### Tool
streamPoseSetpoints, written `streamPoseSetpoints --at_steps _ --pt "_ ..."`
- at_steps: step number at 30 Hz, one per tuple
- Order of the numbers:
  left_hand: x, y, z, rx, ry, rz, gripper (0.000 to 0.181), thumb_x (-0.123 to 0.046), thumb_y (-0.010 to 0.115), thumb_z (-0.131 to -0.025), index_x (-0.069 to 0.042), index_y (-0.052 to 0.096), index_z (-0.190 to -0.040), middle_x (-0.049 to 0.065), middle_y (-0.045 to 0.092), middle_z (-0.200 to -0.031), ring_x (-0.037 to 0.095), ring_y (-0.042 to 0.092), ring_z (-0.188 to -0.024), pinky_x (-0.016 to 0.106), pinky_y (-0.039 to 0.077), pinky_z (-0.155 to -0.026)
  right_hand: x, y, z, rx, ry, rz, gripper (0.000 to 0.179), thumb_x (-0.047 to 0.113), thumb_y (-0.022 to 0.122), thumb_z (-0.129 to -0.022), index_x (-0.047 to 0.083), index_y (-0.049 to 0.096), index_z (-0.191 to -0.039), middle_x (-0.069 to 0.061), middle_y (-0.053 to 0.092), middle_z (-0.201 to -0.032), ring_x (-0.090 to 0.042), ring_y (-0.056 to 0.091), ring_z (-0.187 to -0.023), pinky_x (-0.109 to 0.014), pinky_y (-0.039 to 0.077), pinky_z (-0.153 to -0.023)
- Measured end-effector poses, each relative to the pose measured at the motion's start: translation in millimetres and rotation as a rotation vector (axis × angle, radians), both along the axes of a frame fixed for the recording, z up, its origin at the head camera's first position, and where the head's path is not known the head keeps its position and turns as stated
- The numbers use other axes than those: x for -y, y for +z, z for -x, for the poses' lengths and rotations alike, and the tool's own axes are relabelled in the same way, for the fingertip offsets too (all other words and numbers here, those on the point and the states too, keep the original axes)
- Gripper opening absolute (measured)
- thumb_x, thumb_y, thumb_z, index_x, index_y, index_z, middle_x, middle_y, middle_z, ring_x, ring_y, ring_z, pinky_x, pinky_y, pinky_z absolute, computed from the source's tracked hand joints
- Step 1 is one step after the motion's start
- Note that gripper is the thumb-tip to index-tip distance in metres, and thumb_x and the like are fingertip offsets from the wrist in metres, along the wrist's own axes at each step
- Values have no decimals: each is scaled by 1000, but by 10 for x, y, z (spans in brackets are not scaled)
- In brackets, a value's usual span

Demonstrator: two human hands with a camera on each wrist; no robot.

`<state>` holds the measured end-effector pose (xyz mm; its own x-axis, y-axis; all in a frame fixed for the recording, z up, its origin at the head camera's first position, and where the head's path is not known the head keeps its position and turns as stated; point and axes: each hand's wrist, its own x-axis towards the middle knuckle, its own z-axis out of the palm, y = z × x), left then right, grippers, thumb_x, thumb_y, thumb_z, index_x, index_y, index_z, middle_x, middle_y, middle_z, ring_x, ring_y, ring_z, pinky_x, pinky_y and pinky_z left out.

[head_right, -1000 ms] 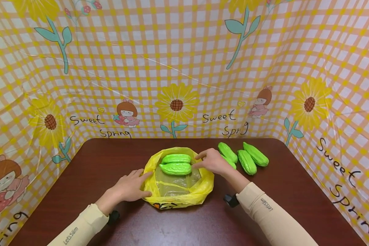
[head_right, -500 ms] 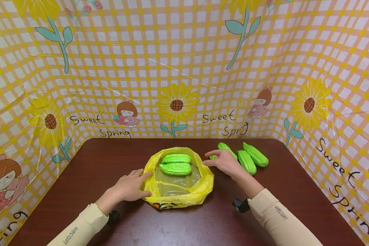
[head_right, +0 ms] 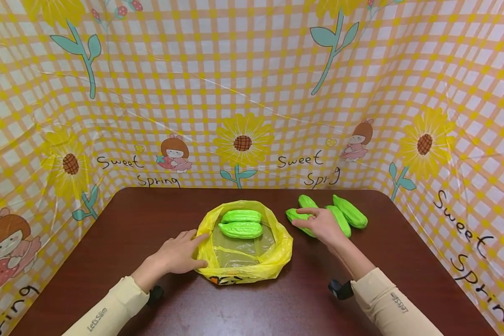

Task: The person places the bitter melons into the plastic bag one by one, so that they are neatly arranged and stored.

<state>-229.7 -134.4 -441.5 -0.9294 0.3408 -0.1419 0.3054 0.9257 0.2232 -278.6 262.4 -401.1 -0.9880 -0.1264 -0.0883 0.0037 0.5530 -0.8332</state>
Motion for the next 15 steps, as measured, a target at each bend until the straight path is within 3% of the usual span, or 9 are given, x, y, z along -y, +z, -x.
streamPoseSetpoints --at_steps 15 --pt "-17 12 -8 -2 4 14 78 -54 69 -89 -22 42 -155 18 38 -157 40 38 -144 63 38 -107 -285 -118 -38 86 -138 25 69 42 74 -91 6 53 -145 13 23 -49 -8 23 -44 -31 33 -49"
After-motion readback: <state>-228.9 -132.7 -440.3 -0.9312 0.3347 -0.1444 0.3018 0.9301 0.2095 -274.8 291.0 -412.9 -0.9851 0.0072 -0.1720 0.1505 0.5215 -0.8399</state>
